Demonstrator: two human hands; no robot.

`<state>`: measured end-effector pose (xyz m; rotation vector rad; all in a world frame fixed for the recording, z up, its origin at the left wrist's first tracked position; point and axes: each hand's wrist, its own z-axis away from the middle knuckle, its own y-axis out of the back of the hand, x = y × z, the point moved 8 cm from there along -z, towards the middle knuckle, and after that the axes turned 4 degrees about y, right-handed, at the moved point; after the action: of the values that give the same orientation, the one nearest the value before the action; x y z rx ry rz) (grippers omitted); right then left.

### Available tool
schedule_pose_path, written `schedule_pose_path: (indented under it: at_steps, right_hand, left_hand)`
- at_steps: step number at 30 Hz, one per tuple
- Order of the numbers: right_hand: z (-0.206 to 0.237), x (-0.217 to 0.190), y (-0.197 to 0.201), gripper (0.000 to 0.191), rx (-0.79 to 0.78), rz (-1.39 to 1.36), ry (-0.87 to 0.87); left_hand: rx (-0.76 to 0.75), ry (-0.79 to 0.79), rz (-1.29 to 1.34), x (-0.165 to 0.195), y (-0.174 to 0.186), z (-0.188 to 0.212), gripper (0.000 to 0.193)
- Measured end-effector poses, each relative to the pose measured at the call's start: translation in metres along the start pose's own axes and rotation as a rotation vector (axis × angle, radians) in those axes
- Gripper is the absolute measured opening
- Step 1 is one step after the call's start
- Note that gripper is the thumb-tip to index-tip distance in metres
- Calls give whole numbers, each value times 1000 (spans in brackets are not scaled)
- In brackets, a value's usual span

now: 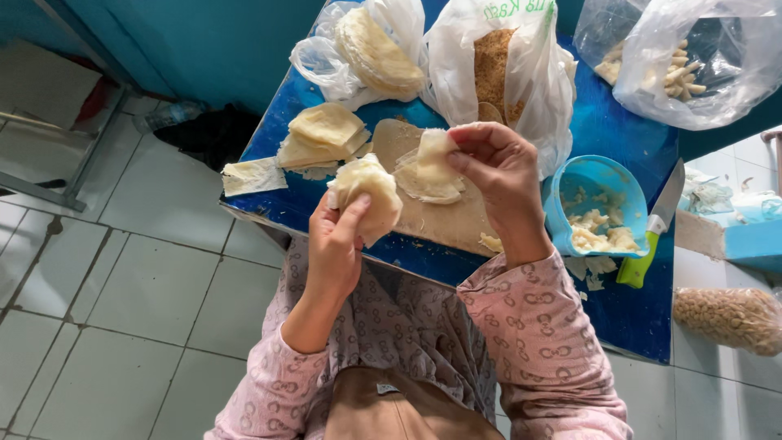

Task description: The person cuts a large flat dough sheet into smaller pieces with a knife on a cutting board, then folds and rolls the pieces by hand and places them into a plastic bag. They repeatedly take pieces from the board, shape them, and set finished pieces aside on the table.

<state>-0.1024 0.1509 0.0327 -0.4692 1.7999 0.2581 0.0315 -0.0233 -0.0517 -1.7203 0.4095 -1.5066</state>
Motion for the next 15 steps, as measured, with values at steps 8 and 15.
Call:
schedule_pose_path:
  at_steps: [8, 15]
  right_hand:
    - [36, -49, -85, 28, -363, 674, 593]
    - [34, -40, -87, 29, -317, 572, 485]
  left_hand:
    - [-76, 17, -51, 0, -8, -13, 35]
    - [-78, -76, -144, -3, 0, -8, 27]
